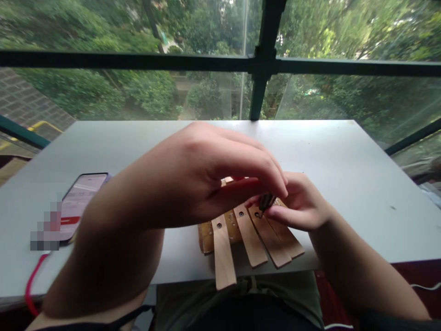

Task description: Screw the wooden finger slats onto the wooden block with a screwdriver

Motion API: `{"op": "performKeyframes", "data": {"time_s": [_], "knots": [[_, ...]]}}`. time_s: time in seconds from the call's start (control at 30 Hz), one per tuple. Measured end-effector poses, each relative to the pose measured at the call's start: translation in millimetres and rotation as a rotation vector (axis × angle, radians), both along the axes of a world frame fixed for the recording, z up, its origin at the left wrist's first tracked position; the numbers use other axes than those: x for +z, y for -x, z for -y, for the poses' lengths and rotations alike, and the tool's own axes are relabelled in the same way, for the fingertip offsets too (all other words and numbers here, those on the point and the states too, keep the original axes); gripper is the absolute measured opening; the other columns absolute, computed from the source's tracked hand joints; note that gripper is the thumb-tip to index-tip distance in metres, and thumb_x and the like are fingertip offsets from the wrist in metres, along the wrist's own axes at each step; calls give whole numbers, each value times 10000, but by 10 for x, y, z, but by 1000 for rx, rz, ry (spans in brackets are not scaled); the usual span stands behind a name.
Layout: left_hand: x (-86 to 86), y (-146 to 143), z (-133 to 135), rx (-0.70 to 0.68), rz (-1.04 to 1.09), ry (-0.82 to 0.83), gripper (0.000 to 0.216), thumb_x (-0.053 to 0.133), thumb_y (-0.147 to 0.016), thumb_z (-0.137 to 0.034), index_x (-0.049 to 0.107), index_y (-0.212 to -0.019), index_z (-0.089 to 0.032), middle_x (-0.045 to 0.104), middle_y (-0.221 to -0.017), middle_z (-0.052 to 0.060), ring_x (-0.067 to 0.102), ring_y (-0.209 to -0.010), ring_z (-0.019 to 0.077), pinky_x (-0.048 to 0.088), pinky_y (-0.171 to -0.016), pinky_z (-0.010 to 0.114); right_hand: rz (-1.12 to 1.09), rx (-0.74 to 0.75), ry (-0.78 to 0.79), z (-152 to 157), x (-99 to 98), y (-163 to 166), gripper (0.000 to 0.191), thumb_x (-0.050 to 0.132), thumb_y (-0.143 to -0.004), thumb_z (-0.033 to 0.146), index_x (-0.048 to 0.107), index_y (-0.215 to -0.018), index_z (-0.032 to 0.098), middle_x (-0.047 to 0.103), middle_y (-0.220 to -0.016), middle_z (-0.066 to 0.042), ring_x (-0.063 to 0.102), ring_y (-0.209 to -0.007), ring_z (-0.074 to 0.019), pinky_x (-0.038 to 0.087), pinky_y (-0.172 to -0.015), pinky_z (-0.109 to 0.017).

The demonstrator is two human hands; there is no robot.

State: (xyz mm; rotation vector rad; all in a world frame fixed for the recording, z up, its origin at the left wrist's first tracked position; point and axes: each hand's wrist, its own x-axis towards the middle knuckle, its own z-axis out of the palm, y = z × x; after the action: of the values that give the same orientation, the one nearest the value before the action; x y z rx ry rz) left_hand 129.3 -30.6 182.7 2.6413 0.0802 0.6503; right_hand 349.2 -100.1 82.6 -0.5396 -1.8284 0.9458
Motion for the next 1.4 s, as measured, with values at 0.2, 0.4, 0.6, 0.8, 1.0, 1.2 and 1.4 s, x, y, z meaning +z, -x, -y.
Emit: {"op": "performKeyframes", "data": {"time_s": [0.2,0.4,0.6,0.8,1.0,1.2,1.4], "knots": [[12,-25,61,52,13,75,135,705,-920,-203,806,-965,-280,787,-985,-9,763,-858,146,605,-772,191,34,1,-50,47,49,-38,119,673,-884,89,717,-991,117,738,-874,-76,659,-716,-117,548,-651,-219],[18,-67,142,22,34,104,132,670,-952,-180,798,-936,-205,788,-977,17,741,-869,123,565,-808,179,105,-40,-47,85,78,-71,132,713,-847,53,717,-945,141,741,-859,-54,712,-790,-139,604,-764,-240],[-14,-88,136,-7,41,82,157,643,-967,-174,799,-962,-156,793,-982,37,710,-858,131,537,-834,233,208,-174,-53,130,96,-66,105,714,-871,200,707,-971,230,741,-881,-49,712,-776,-182,601,-685,-274],[-33,-83,157,9,78,37,145,636,-961,-139,779,-961,-164,788,-954,-5,724,-847,105,558,-820,210,222,-208,-78,138,84,-75,59,725,-867,249,698,-918,238,726,-809,-37,689,-713,-172,597,-668,-276],[-35,-126,59,-71,67,-39,105,676,-951,-231,777,-947,-203,785,-954,-51,744,-862,63,574,-780,138,196,-164,-171,85,47,-69,164,693,-912,227,682,-1075,226,740,-954,-13,730,-848,-148,619,-799,-246],[-53,-154,7,-86,135,-55,128,663,-954,-224,758,-881,-179,783,-895,-52,741,-795,60,551,-732,137,147,-144,-215,45,-9,-33,250,721,-889,198,642,-1123,238,706,-935,-10,699,-821,-152,623,-765,-243],[-73,-175,135,1,175,-99,52,709,-887,-123,738,-854,-152,775,-857,-66,735,-824,36,523,-724,110,105,-32,-113,33,9,-71,176,756,-885,217,638,-1011,186,683,-900,-24,681,-827,-137,595,-785,-219]]}}
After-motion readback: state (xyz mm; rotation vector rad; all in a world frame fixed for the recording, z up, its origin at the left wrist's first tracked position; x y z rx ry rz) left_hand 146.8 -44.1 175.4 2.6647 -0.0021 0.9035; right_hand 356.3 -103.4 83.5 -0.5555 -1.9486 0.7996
